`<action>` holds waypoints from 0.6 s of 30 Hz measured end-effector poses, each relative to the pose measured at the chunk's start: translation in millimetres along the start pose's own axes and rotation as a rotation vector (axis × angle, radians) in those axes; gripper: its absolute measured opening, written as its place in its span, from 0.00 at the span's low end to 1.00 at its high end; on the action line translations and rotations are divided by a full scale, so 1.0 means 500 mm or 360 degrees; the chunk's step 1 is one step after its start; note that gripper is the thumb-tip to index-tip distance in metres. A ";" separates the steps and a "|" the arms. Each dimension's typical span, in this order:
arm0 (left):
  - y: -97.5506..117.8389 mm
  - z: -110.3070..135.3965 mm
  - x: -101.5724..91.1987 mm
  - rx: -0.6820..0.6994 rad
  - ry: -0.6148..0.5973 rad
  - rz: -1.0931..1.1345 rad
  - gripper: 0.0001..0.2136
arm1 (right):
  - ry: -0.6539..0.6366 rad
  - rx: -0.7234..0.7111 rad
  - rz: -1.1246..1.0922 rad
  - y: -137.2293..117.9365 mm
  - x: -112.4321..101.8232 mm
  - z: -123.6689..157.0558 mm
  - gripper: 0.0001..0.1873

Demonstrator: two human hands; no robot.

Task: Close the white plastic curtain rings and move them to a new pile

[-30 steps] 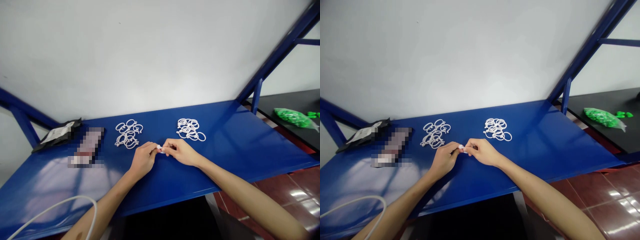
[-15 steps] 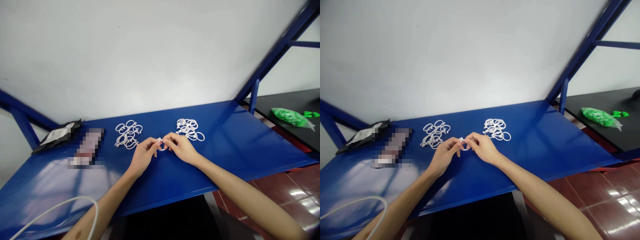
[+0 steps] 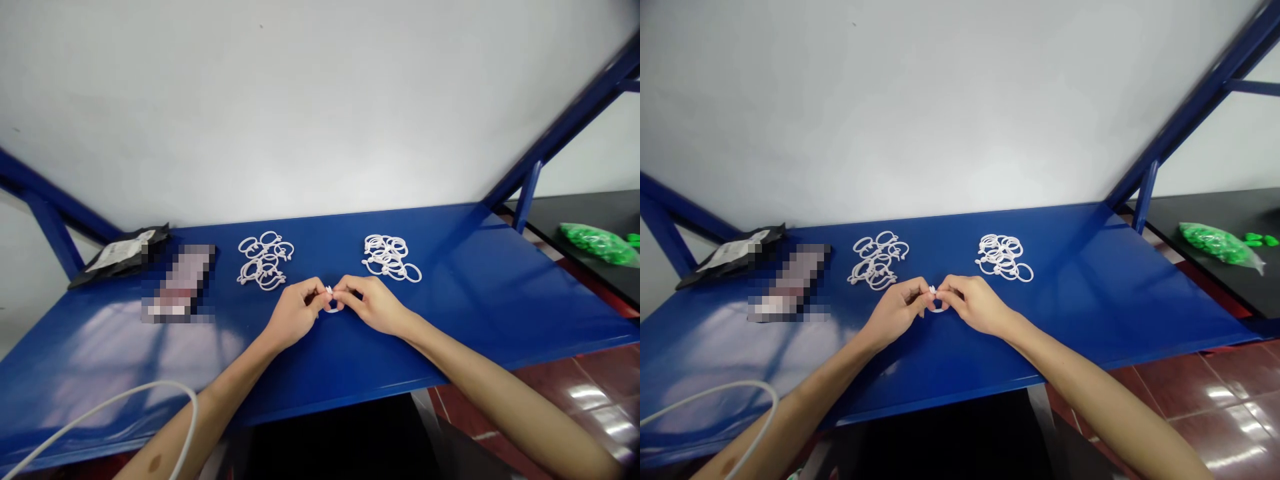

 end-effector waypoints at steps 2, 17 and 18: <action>0.004 0.000 0.002 0.0004 -0.0039 -0.0033 0.12 | 0.0001 -0.0081 0.0082 -0.005 0.000 0.001 0.12; 0.036 -0.011 -0.011 0.0306 -0.0051 -0.0597 0.08 | 0.0182 -0.0125 0.0460 0.001 0.003 -0.007 0.09; 0.038 -0.015 -0.022 0.0397 0.0037 -0.0738 0.09 | 0.0237 -0.0072 0.0478 0.006 -0.004 -0.010 0.08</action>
Point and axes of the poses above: each hand's wrist, its own z-axis away from the middle knuckle, its own x-axis out of the palm, y = z × x, the point moved 6 cm from there along -z, towards the middle knuckle, and after that the axes turned 15 degrees about z, right-handed, at the moved point
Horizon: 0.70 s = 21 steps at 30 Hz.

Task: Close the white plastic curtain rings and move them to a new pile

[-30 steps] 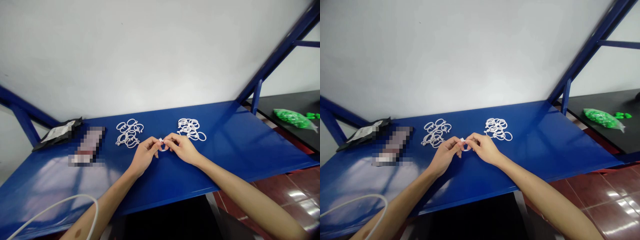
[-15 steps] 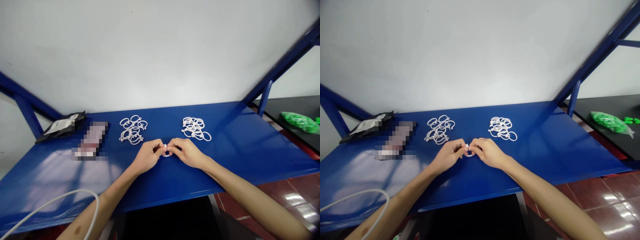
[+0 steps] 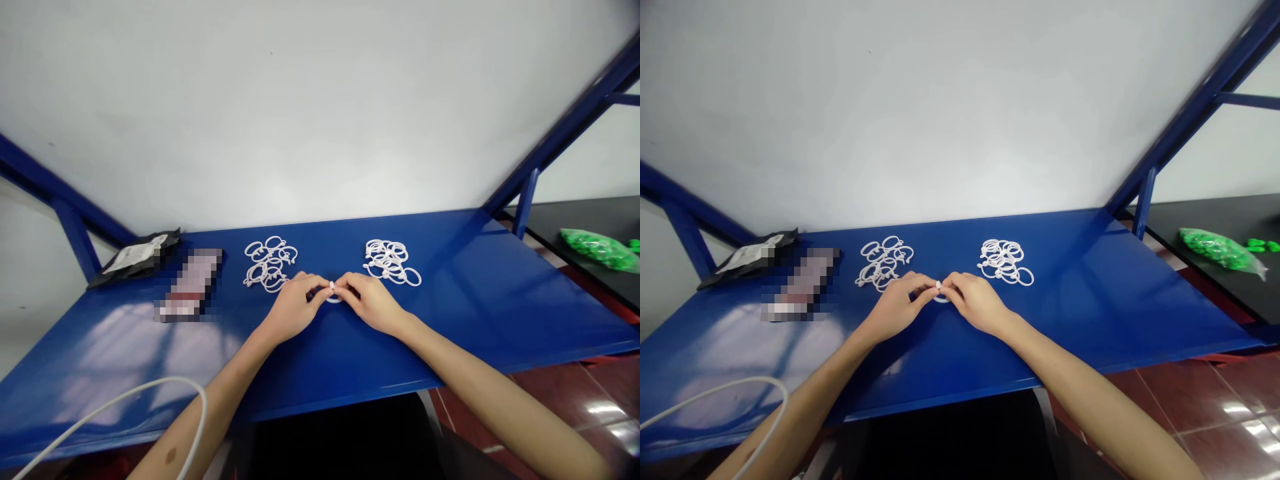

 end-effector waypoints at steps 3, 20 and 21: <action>-0.024 -0.008 -0.042 0.0042 0.0365 -0.0596 0.15 | 0.0220 0.0177 0.0309 0.032 -0.033 -0.005 0.08; -0.028 -0.012 -0.049 0.0222 0.0435 -0.0850 0.06 | 0.0389 0.0030 0.0503 0.041 -0.060 -0.001 0.14; -0.016 -0.011 -0.041 0.0267 0.0389 -0.0713 0.06 | 0.0335 -0.0042 0.0383 0.027 -0.051 0.000 0.16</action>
Point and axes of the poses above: each hand's wrist, its own z-axis away from the middle knuckle, its own x-axis out of the palm, y = z × x, the point moved 6 cm from there along -z, towards the middle knuckle, and after that the axes turned 15 degrees about z, right-handed, at the moved point
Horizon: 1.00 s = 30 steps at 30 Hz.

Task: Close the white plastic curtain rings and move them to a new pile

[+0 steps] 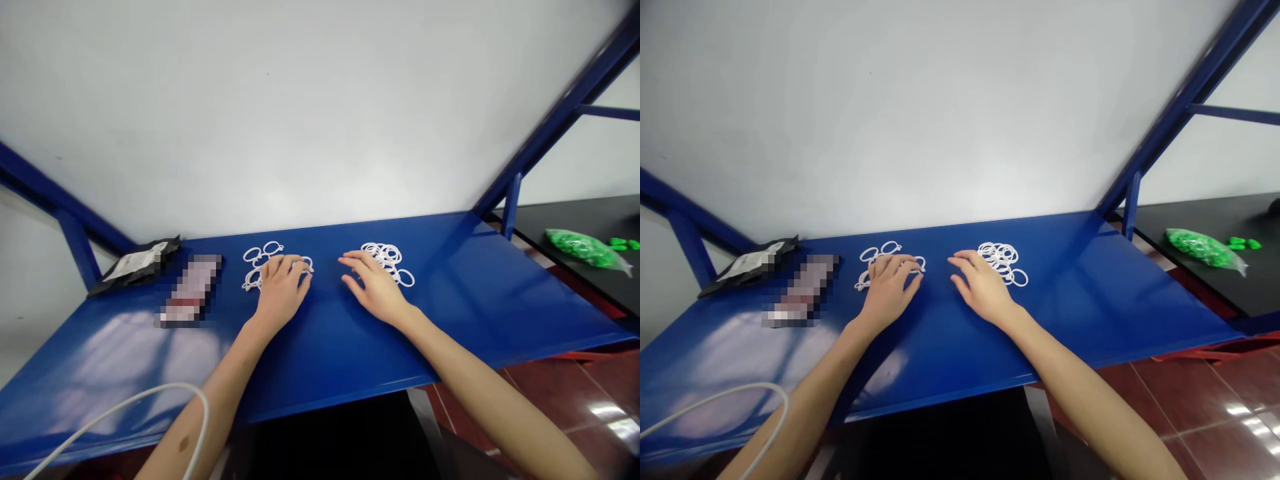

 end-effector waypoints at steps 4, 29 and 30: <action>0.039 0.007 0.013 -0.0136 -0.0178 0.0722 0.05 | -0.0139 -0.0101 -0.0460 -0.039 0.005 0.005 0.13; 0.049 0.039 0.031 -0.0258 -0.0072 0.0984 0.07 | -0.0555 0.0275 -0.0903 -0.034 0.046 0.021 0.10; 0.051 0.042 0.032 -0.0221 -0.0067 0.0960 0.07 | -0.0570 0.0255 -0.0892 -0.036 0.046 0.022 0.10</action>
Point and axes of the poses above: each hand's wrist, its own z-axis away from the middle knuckle, its own x-axis out of the palm, y = z × x, the point moved 6 cm from there along -z, towards the middle knuckle, and after that the axes turned 15 degrees about z, right-handed, at the moved point
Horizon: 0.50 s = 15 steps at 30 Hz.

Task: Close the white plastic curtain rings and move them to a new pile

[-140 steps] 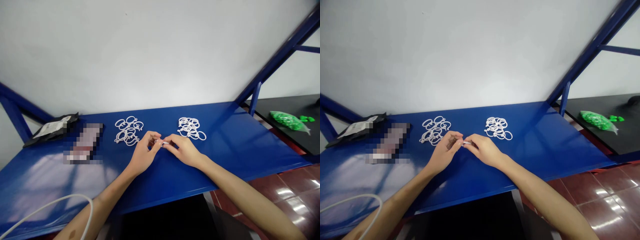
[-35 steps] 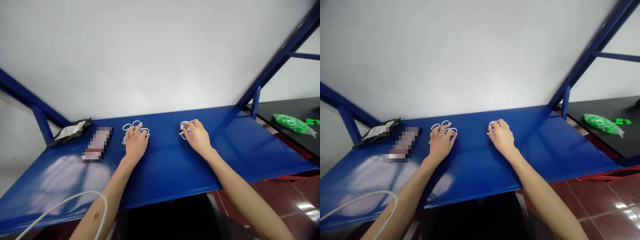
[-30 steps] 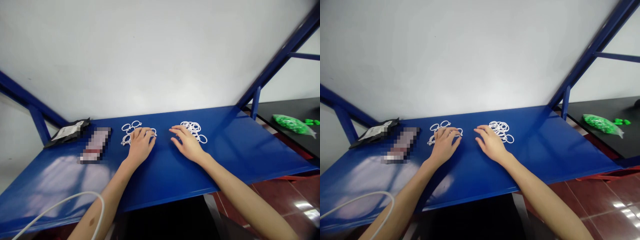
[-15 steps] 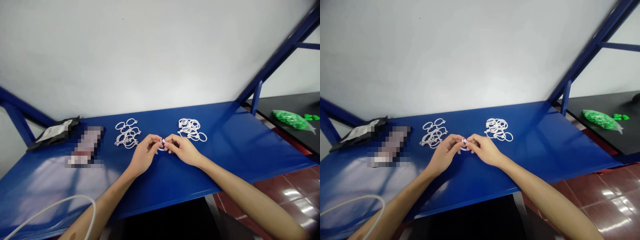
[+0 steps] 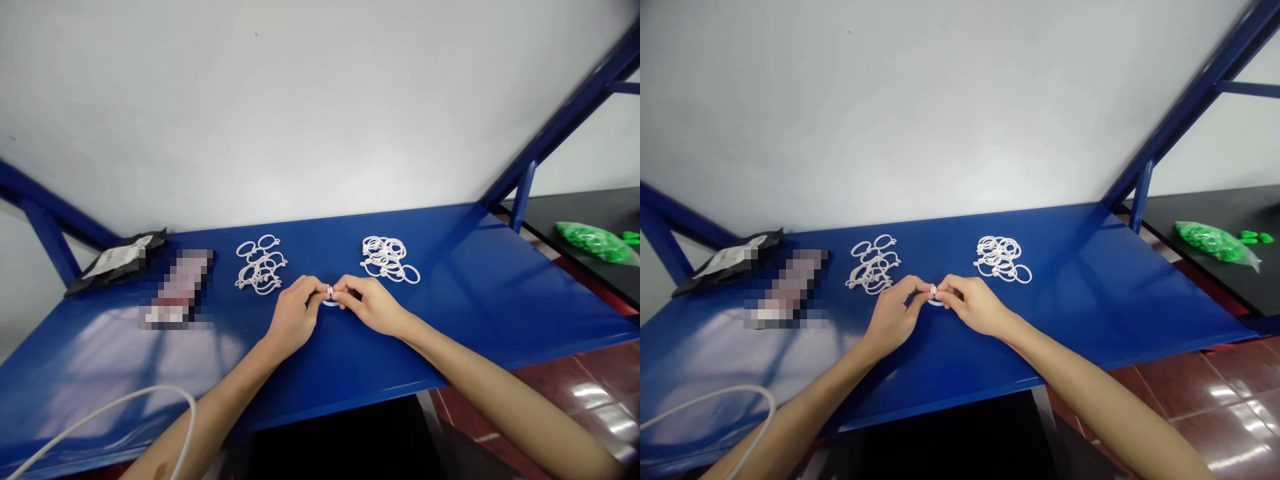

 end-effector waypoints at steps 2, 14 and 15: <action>0.003 0.005 0.005 0.0073 -0.0026 -0.0058 0.08 | -0.0049 -0.0022 0.0033 -0.002 0.002 0.002 0.10; -0.015 -0.037 -0.058 0.0151 0.0108 -0.1022 0.12 | 0.0501 0.0028 0.0859 0.010 -0.059 -0.007 0.09; -0.027 -0.039 -0.072 0.0064 0.0186 -0.1130 0.13 | 0.0586 0.0089 0.0990 0.019 -0.075 -0.005 0.08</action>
Point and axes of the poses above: each hand's wrist, its own z-axis away from the middle knuckle, its own x-axis out of the palm, y = z × x, the point moved 6 cm from there along -z, towards the middle knuckle, and after that the axes turned 15 degrees about z, right-handed, at the moved point
